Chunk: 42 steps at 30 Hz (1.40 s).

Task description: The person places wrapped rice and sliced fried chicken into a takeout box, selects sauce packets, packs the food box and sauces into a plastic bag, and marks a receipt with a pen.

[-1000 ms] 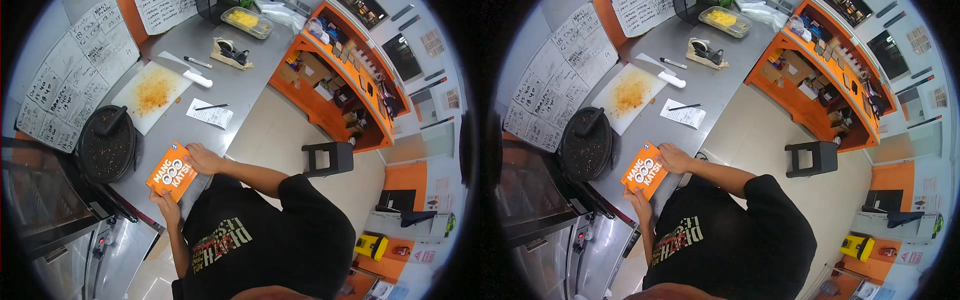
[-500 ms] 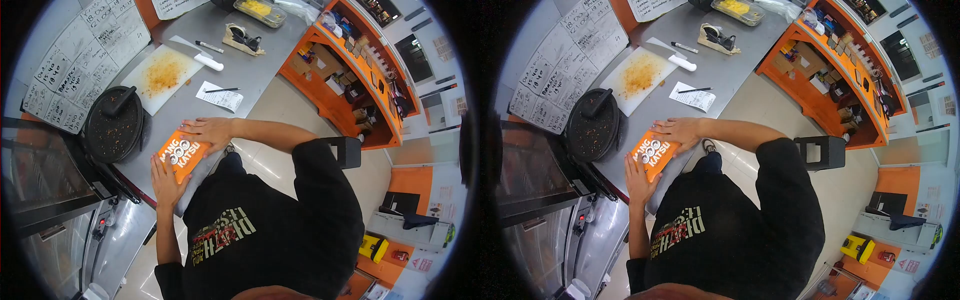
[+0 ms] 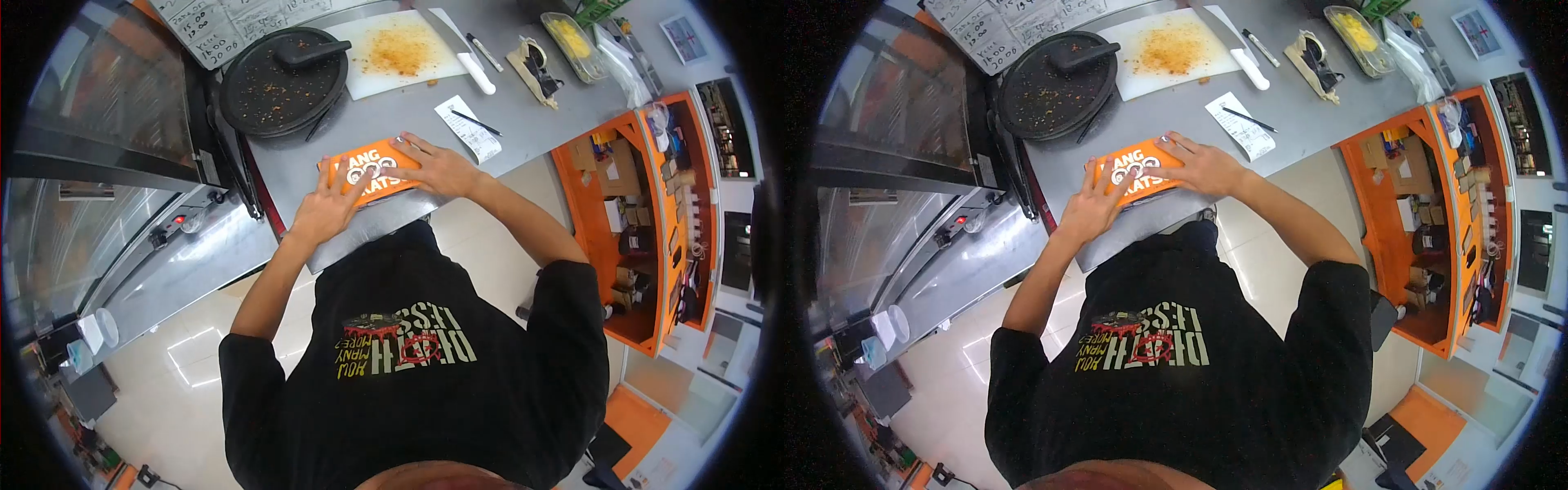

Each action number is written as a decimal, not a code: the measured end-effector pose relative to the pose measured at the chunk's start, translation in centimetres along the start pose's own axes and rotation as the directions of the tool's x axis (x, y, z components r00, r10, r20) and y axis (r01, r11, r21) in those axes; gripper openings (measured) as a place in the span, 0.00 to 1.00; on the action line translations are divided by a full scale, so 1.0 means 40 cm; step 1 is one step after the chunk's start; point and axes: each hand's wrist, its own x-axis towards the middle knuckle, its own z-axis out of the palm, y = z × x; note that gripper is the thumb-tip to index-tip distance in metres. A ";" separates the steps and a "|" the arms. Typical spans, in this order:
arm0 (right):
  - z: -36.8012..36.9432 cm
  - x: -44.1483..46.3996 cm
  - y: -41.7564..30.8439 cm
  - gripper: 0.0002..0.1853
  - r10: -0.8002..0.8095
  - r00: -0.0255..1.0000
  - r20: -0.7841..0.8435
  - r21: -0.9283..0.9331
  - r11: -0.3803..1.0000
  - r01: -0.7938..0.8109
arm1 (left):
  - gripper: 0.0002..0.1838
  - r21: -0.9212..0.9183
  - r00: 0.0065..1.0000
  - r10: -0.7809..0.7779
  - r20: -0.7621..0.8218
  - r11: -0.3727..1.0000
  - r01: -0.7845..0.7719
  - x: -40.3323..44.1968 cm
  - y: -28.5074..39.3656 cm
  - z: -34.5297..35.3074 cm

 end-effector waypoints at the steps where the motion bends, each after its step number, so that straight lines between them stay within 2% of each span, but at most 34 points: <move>1: 0.016 -0.005 0.001 0.35 0.002 1.000 -0.017 0.010 1.000 -0.002 | 0.35 0.011 1.000 0.010 -0.005 1.000 -0.010 -0.001 0.001 -0.001; 5: 0.026 -0.012 0.010 0.34 -0.011 0.998 -0.057 0.118 0.993 0.017 | 0.34 -0.009 0.998 0.057 -0.012 0.998 -0.057 -0.007 -0.004 -0.004; 8: 0.023 -0.014 0.011 0.35 -0.021 0.998 -0.052 0.148 0.989 0.028 | 0.32 -0.055 0.994 0.049 0.097 0.998 -0.044 -0.004 0.010 -0.041; 11: 0.006 -0.022 -0.003 0.35 -0.014 0.999 -0.032 0.115 0.993 0.017 | 0.30 -0.188 0.990 0.136 -0.042 0.972 -0.141 -0.026 -0.003 0.019; 14: 0.027 -0.022 0.000 0.36 -0.018 0.998 -0.066 0.150 0.988 0.028 | 0.29 -0.273 0.996 0.069 0.051 0.960 -0.052 -0.024 0.008 -0.011; 17: 0.061 -0.021 0.007 0.39 0.014 0.995 -0.103 0.200 0.980 0.007 | 0.29 -0.238 0.999 0.052 -0.006 0.970 -0.052 -0.024 0.019 0.001; 20: 0.084 -0.026 -0.001 0.40 0.058 0.989 -0.138 0.217 0.976 -0.027 | 0.29 -0.208 0.997 -0.078 0.009 0.975 0.078 -0.019 0.072 0.014; 23: 0.083 -0.028 -0.009 0.39 0.103 0.989 -0.107 0.175 0.981 -0.083 | 0.31 -0.076 0.987 -0.158 -0.018 0.985 0.156 -0.001 0.127 0.011; 26: 0.070 -0.034 -0.014 0.39 0.125 0.984 -0.131 0.181 0.978 -0.100 | 0.32 -0.048 0.969 -0.138 -0.205 0.990 0.131 -0.001 0.126 0.063; 27: 0.061 -0.043 -0.007 0.35 0.105 0.968 -0.227 0.217 0.975 -0.055 | 0.33 -0.074 0.966 -0.170 -0.192 0.985 0.159 0.004 0.134 0.064; 30: 0.039 -0.128 0.118 0.29 0.327 0.832 -0.448 0.397 0.907 -0.142 | 0.34 -0.141 0.962 -0.218 -0.167 0.971 0.195 0.023 0.150 0.046; 32: 0.016 -0.221 0.288 0.18 0.467 0.579 -0.668 0.403 0.881 -0.246 | 0.33 -0.133 0.956 -0.243 -0.167 0.966 0.222 0.037 0.159 0.038; 33: 0.009 -0.282 0.381 0.15 0.591 0.435 -0.679 0.432 0.801 -0.414 | 0.33 -0.125 0.954 -0.251 -0.161 0.965 0.232 0.046 0.165 0.038; 35: -0.038 -0.407 0.561 0.16 0.544 0.312 -0.779 0.313 0.769 -0.557 | 0.32 -0.121 0.948 -0.277 -0.157 0.958 0.260 0.075 0.175 0.041; 38: -0.056 -0.518 0.749 0.18 0.694 0.311 -0.650 0.311 0.615 -0.724 | 0.30 -0.126 0.934 -0.330 -0.139 0.941 0.314 0.136 0.194 0.043; 39: -0.047 -0.545 0.819 0.19 0.691 0.386 -0.611 0.275 0.643 -0.715 | 0.30 -0.126 0.929 -0.340 -0.144 0.938 0.323 0.161 0.201 0.041; 42: -0.006 -0.576 0.984 0.21 0.781 0.498 -0.378 0.444 0.625 -0.643 | 0.30 -0.171 0.927 -0.355 -0.125 0.927 0.332 0.218 0.217 0.047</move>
